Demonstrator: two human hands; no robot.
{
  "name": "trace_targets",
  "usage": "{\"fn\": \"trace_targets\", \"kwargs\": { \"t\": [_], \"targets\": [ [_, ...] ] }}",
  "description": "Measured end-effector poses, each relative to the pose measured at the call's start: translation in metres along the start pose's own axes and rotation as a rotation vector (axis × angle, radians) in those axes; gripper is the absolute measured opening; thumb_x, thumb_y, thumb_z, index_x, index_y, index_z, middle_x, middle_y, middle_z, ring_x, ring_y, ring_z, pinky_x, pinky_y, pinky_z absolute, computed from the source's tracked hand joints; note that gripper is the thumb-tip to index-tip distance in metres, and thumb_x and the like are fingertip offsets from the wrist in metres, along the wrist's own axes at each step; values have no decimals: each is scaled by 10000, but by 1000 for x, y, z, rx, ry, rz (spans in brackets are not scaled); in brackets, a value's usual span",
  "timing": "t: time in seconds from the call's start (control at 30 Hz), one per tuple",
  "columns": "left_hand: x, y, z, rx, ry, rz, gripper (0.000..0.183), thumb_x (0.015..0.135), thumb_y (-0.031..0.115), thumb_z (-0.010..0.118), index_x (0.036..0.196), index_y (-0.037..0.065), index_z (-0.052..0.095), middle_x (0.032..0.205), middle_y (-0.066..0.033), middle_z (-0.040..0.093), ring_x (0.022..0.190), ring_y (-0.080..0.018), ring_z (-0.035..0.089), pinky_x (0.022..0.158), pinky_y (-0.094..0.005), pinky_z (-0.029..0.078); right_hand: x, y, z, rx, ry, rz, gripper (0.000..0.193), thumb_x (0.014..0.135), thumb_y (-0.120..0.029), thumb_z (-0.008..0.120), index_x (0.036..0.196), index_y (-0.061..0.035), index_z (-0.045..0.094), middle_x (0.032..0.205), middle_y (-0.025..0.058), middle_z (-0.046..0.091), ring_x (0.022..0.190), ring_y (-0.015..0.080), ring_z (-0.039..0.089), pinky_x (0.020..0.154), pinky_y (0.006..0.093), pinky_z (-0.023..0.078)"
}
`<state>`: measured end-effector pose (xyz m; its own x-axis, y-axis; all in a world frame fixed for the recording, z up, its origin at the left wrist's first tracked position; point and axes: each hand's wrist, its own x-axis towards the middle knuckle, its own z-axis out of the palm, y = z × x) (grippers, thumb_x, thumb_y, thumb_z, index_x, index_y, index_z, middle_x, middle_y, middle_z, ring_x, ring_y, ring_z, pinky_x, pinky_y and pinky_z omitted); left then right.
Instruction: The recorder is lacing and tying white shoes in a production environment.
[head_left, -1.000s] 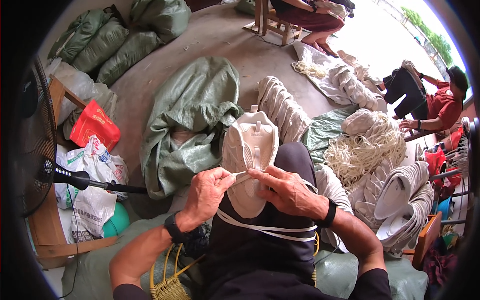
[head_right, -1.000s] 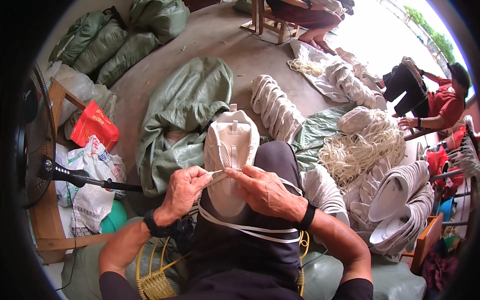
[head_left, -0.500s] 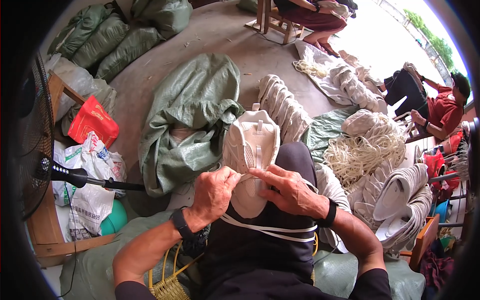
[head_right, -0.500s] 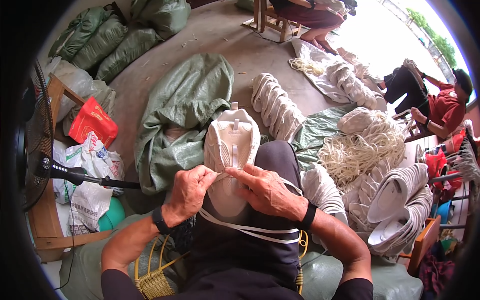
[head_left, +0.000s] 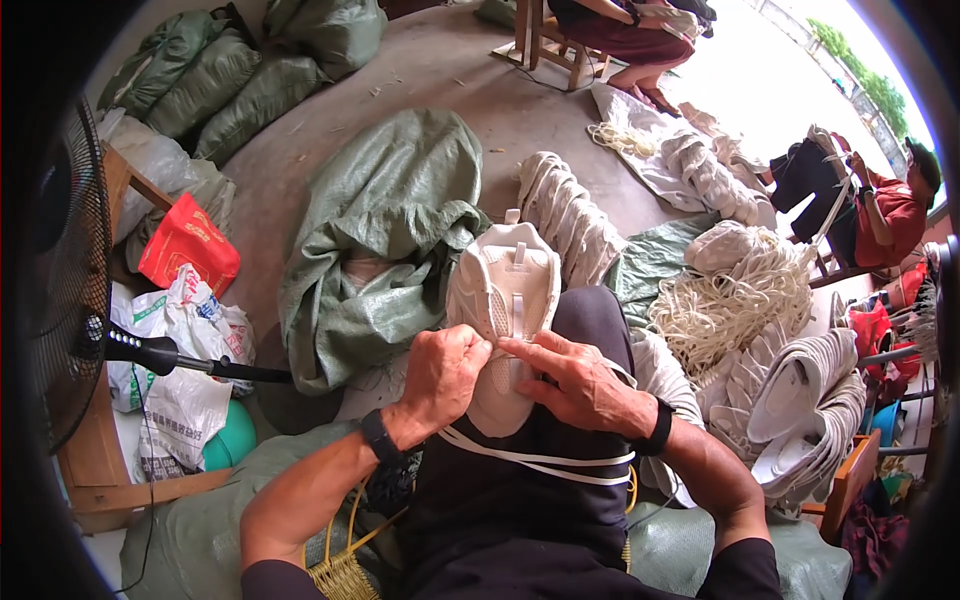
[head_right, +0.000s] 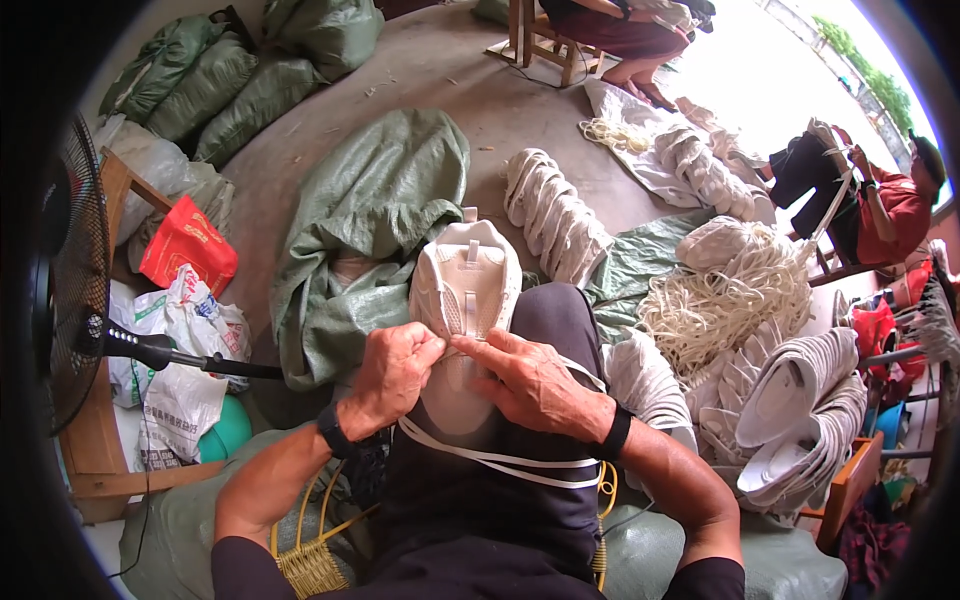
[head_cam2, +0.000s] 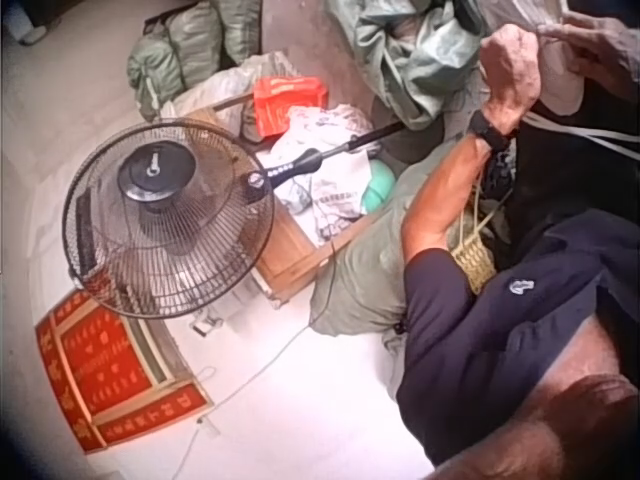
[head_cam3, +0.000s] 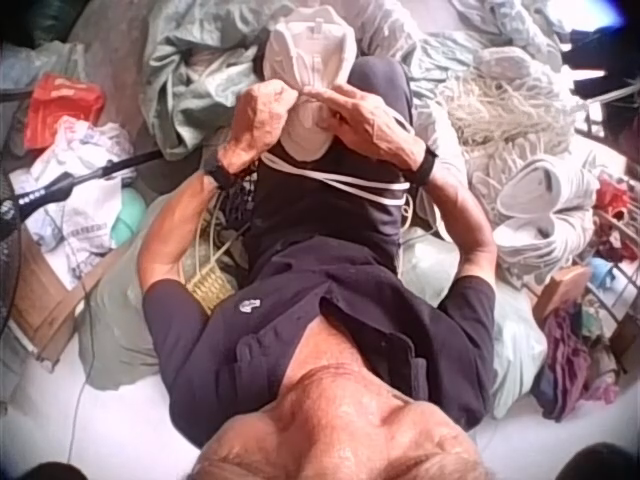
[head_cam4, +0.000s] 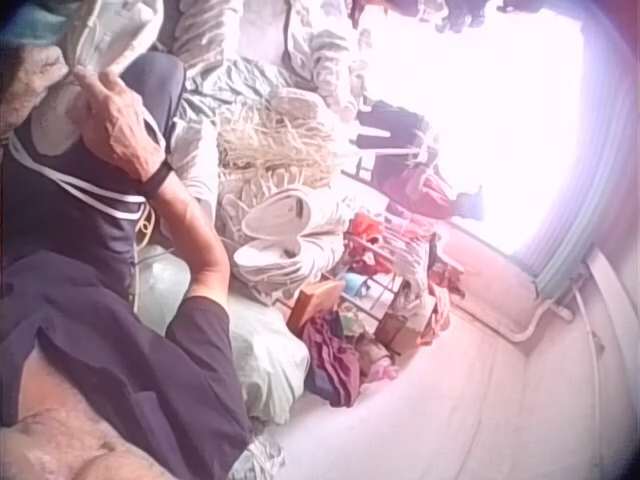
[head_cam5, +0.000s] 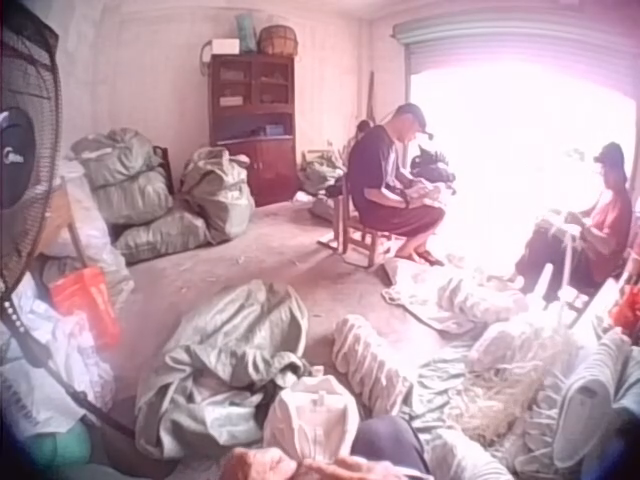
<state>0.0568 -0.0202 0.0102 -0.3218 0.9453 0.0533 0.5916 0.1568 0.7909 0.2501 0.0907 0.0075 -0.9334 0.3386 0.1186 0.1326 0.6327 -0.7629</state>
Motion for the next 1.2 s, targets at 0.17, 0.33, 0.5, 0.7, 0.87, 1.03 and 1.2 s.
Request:
{"fn": "trace_targets", "kwargs": {
  "t": [0.17, 0.33, 0.5, 0.7, 0.87, 1.03, 1.2],
  "targets": [
    [6, 8, -9, 207, -37, 44, 196, 920, 179, 627, 790, 33, 622, 682, -162, 633, 649, -385, 628, 596, -463, 489, -1, -2, 0, 26, 41, -11, 517, 872, -84, 656, 1378, -87, 553, 938, 184, 578, 847, 404, 627, 724, 472, 512],
    [22, 18, -36, 587, -27, 664, 389, 724, 93, 791, 1079, 91, 630, 1315, -88, 532, 1091, -278, 569, 866, -390, 482, -1, -2, 0, -20, 37, -23, 498, 882, -92, 642, 1373, -84, 560, 954, 184, 586, 854, 400, 631, 731, 471, 514],
    [44, 17, -44, 467, -295, 687, 296, 746, 112, 779, 983, 69, 607, 1066, -88, 567, 937, -285, 629, 788, -408, 526, 3, -1, 3, -47, 38, -8, 444, 894, -113, 614, 1333, -58, 580, 982, 183, 624, 877, 391, 648, 736, 468, 518],
    [45, 12, -51, 540, -409, 735, 243, 772, 140, 743, 920, 15, 596, 982, -120, 570, 811, -288, 656, 678, -394, 552, 38, -6, 13, -86, 83, 176, 154, 846, -121, 586, 903, -19, 687, 745, 221, 656, 756, 422, 674, 636, 499, 511],
    [29, 3, -47, 515, -202, 816, 229, 786, 130, 722, 901, -21, 593, 970, -121, 562, 827, -275, 652, 678, -386, 558, 55, -9, 10, -36, 109, 76, 121, 838, -104, 598, 842, -16, 681, 723, 229, 646, 735, 443, 664, 614, 503, 505],
    [22, -12, -45, 507, -150, 838, 171, 801, 95, 695, 891, -17, 603, 951, -119, 554, 807, -264, 635, 677, -356, 558, 53, -12, 10, 13, 131, 56, 115, 835, -98, 607, 866, -16, 683, 753, 217, 675, 733, 429, 677, 627, 502, 509],
    [21, -15, -43, 507, -126, 874, 156, 812, 88, 686, 889, -19, 601, 933, -117, 546, 818, -266, 632, 683, -357, 560, 67, -23, -5, -190, -46, -6, 106, 830, -88, 590, 820, 5, 642, 709, 216, 661, 699, 406, 682, 622, 500, 510]
  ]
}}
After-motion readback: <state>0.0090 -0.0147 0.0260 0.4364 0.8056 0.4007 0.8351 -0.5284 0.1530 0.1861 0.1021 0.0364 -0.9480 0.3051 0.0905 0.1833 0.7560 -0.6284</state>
